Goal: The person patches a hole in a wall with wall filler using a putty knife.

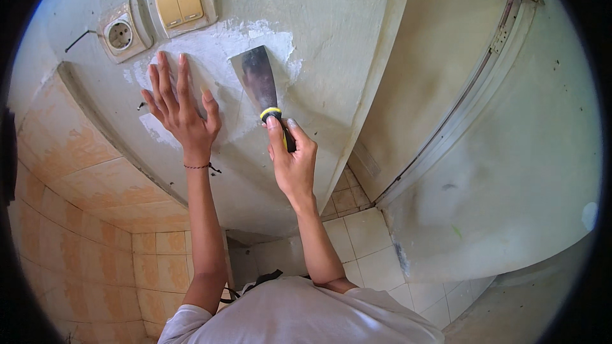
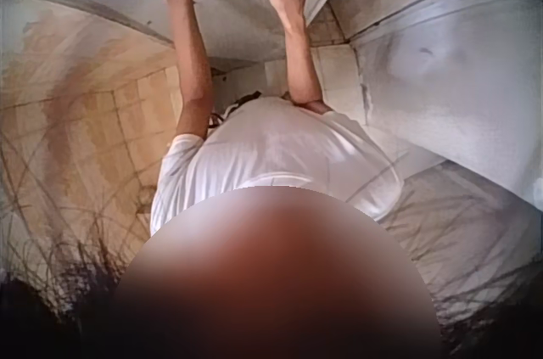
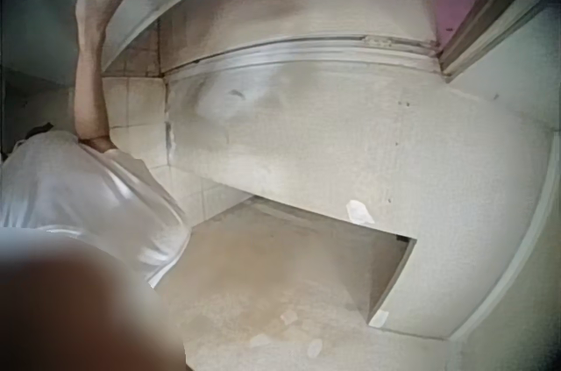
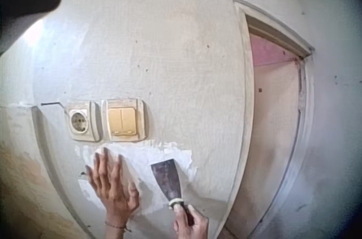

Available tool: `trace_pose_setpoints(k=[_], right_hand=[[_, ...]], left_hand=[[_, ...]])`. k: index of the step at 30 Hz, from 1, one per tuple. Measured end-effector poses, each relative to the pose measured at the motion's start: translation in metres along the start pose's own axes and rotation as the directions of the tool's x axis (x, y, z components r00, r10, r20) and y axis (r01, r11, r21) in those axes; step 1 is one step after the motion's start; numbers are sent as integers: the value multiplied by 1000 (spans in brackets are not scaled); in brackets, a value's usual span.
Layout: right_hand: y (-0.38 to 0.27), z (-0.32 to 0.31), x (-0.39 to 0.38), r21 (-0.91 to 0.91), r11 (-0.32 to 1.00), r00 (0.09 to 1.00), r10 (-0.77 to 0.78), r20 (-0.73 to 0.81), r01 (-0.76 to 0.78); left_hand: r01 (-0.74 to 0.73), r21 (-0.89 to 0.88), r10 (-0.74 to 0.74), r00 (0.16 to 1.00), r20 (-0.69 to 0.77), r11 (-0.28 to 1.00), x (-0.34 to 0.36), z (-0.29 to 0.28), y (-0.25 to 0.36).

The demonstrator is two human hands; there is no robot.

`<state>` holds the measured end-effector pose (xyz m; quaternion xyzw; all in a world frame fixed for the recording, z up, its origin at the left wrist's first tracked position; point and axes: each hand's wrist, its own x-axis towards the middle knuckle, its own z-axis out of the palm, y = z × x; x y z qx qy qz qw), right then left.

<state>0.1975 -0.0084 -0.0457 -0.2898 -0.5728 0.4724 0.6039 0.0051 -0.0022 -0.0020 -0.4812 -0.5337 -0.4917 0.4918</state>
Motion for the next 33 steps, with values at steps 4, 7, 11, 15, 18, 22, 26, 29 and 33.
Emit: trace_pose_setpoints(k=[4, 7, 11, 15, 18, 22, 26, 29, 33], right_hand=[[3, -2, -7, 11, 1000, 1000, 28, -10, -27], [2, -3, -7, -22, 998, 998, 57, -1, -57], [0, 1, -3, 6, 1000, 1000, 23, 2, -23], [4, -2, -6, -18, 1000, 1000, 8, -2, -8], [-1, 0, -5, 10, 1000, 1000, 4, -2, -4], [-5, -1, -3, -4, 999, 999, 39, 30, -39], [-5, -3, -6, -15, 1000, 1000, 12, -21, -12], [-10, 1, -3, -11, 1000, 1000, 19, -23, -19], [-8, -1, -4, 18, 999, 999, 36, 7, -36]], left_hand=[[-3, 8, 3, 1000, -2, 1000, -1, 1, 0], [-29, 34, 28, 999, 15, 999, 0, -1, 1], [-34, 35, 34, 999, 15, 999, 0, 0, 1], [-11, 7, 11, 1000, 0, 1000, -1, 1, 0], [-10, 11, 10, 1000, 3, 1000, -1, 1, 1], [-5, 2, 5, 1000, -1, 1000, 0, 0, 1], [2, 10, -2, 1000, 6, 1000, -1, 1, 0], [-3, 8, 3, 1000, 4, 1000, -1, 1, 0], [-3, 7, 3, 1000, -3, 1000, -1, 1, 0]])
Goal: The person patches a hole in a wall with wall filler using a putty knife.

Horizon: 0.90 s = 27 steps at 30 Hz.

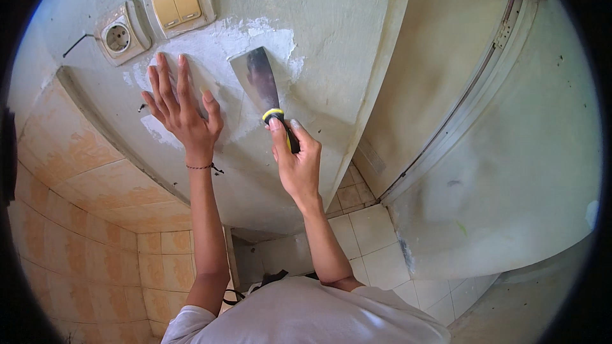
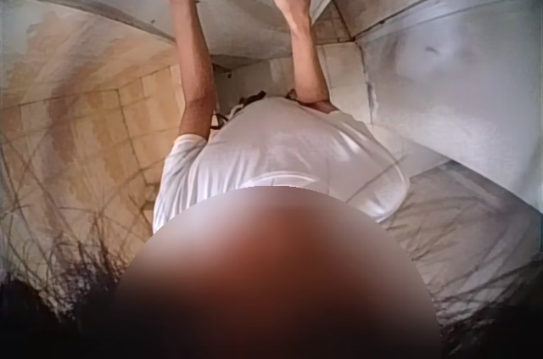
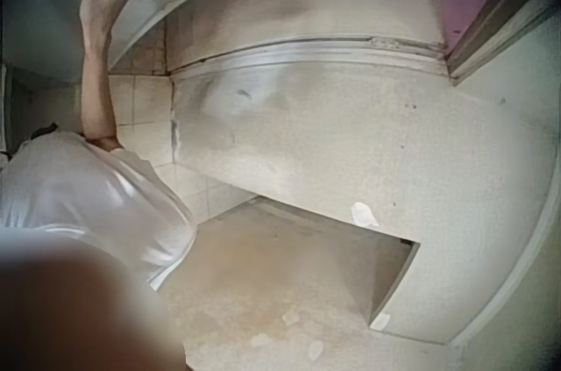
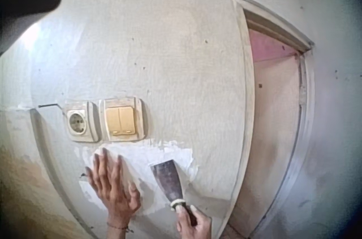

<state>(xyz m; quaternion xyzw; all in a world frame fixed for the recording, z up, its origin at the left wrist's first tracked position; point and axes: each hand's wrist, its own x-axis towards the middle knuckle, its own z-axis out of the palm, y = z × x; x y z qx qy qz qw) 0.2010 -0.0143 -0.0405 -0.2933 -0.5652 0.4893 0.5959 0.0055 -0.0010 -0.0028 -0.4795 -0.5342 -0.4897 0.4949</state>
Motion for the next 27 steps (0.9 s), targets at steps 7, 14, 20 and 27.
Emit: trace_pose_setpoints(k=[7, 14, 20, 27], right_hand=[[1, -1, 0, -20, 1000, 1000, -9, -28, 9], [9, -4, -7, -32, 999, 999, -4, -33, 3], [8, -1, -2, -37, 999, 999, -21, -30, 20], [10, -7, -5, -25, 1000, 999, 10, -35, -11]], left_hand=[[5, 7, -5, 1000, 2, 1000, 0, 0, 1], [10, 4, -10, 1000, 5, 1000, -1, 0, 1], [9, 0, -9, 1000, 6, 1000, 0, -1, 0], [13, -9, -13, 1000, 7, 1000, -2, 1, 0]])
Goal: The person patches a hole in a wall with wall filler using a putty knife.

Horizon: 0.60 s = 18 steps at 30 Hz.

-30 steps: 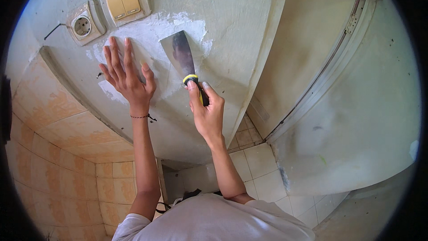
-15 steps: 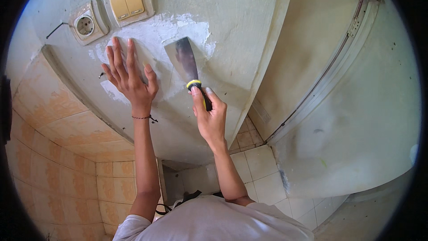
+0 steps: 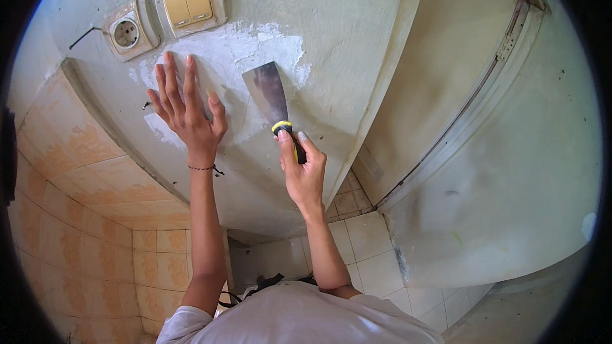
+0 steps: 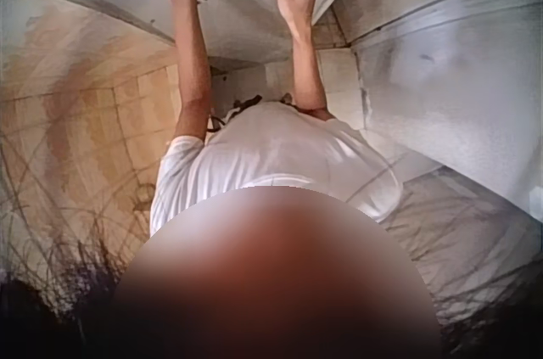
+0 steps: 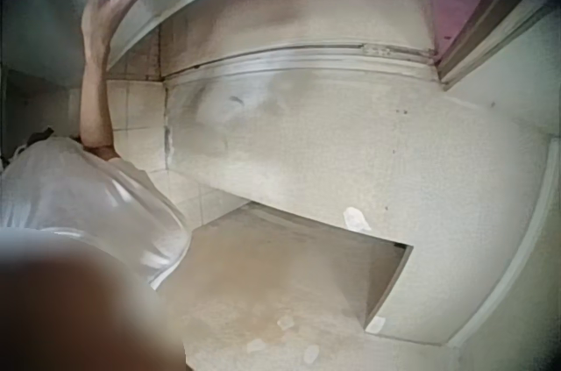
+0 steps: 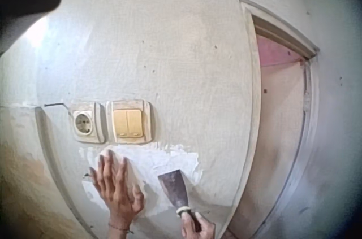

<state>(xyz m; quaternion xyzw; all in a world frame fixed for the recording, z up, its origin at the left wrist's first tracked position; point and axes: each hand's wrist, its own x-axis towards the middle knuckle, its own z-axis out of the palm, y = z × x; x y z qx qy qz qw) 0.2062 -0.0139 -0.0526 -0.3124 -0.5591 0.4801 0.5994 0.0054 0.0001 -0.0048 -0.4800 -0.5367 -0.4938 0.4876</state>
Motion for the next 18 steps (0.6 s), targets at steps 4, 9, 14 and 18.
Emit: trace_pose_setpoints(k=[4, 9, 14, 18], right_hand=[[3, -1, 1, -38, 999, 999, -31, 43, 33], [2, -5, 0, -25, 1000, 1000, 1, -27, -2], [4, -4, 0, -33, 999, 1000, -13, -2, 13], [17, -20, 3, -67, 997, 999, -27, 21, 28]], left_hand=[[-3, 3, 3, 1000, -14, 1000, 3, -3, -2], [-4, 1, 4, 1000, -4, 1000, 1, -1, 1], [5, 2, -5, 1000, -1, 1000, 0, -3, -1], [2, -4, -2, 1000, 0, 1000, 1, -2, 1]])
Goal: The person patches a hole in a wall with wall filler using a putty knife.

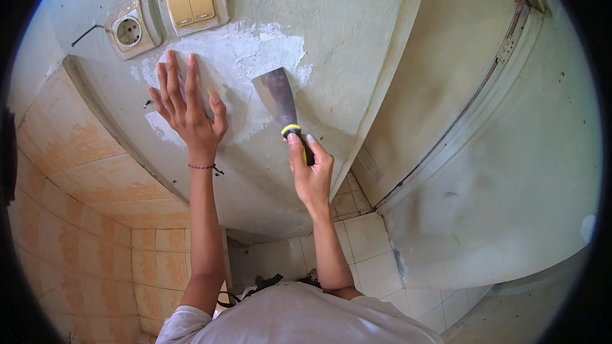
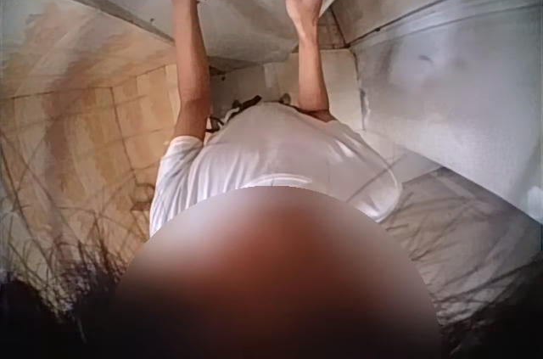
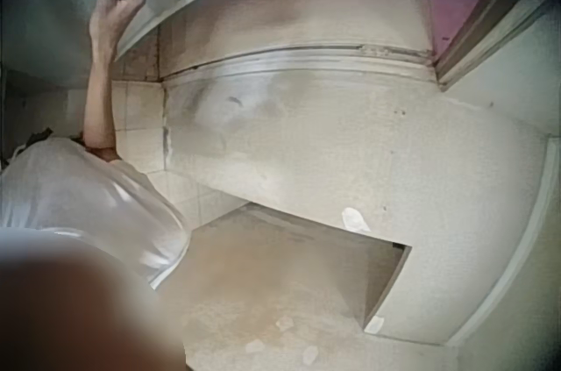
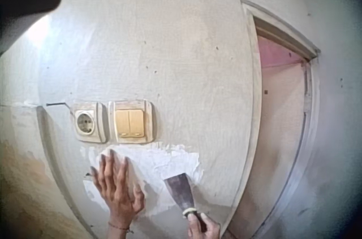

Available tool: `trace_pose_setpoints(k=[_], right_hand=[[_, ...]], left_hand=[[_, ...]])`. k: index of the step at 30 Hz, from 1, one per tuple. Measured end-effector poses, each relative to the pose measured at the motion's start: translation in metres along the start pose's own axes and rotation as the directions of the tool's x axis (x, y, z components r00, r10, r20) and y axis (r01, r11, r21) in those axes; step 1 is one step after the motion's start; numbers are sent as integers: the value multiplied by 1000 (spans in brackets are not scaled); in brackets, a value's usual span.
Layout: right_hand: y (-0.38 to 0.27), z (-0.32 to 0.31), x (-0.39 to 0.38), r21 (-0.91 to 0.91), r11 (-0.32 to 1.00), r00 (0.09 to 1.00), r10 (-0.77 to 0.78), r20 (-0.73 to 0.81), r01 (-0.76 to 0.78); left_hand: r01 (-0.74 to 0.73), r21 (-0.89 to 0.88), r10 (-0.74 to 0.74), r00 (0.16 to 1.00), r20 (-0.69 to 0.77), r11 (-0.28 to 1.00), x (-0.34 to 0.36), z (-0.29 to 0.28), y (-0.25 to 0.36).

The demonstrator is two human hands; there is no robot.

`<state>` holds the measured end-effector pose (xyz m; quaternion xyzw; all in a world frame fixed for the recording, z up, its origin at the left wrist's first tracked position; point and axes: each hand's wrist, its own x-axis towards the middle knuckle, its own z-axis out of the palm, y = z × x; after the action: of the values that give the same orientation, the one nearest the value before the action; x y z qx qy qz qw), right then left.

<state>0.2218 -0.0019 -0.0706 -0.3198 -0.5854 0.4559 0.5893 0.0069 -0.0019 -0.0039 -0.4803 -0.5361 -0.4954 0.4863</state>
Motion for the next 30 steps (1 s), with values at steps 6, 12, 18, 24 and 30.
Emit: trace_pose_setpoints(k=[6, 12, 18, 24, 30], right_hand=[[-2, -13, 7, -71, 996, 998, -63, -20, 62], [-2, -20, 9, -116, 991, 998, -65, 7, 66], [1, -26, 13, -145, 986, 996, -75, 49, 82], [4, -31, 20, -183, 975, 991, -119, 58, 128], [6, -31, 20, -219, 964, 987, -140, 75, 153]], left_hand=[[3, -1, -3, 1000, 2, 1000, 0, 0, -2], [0, -10, 0, 1000, -3, 1000, -1, 1, -2], [-20, 38, 19, 1000, 6, 999, 0, 0, -1], [2, -2, -2, 1000, -11, 1000, -1, 1, -1], [0, 6, 0, 1000, -12, 1000, 0, 1, -3]])
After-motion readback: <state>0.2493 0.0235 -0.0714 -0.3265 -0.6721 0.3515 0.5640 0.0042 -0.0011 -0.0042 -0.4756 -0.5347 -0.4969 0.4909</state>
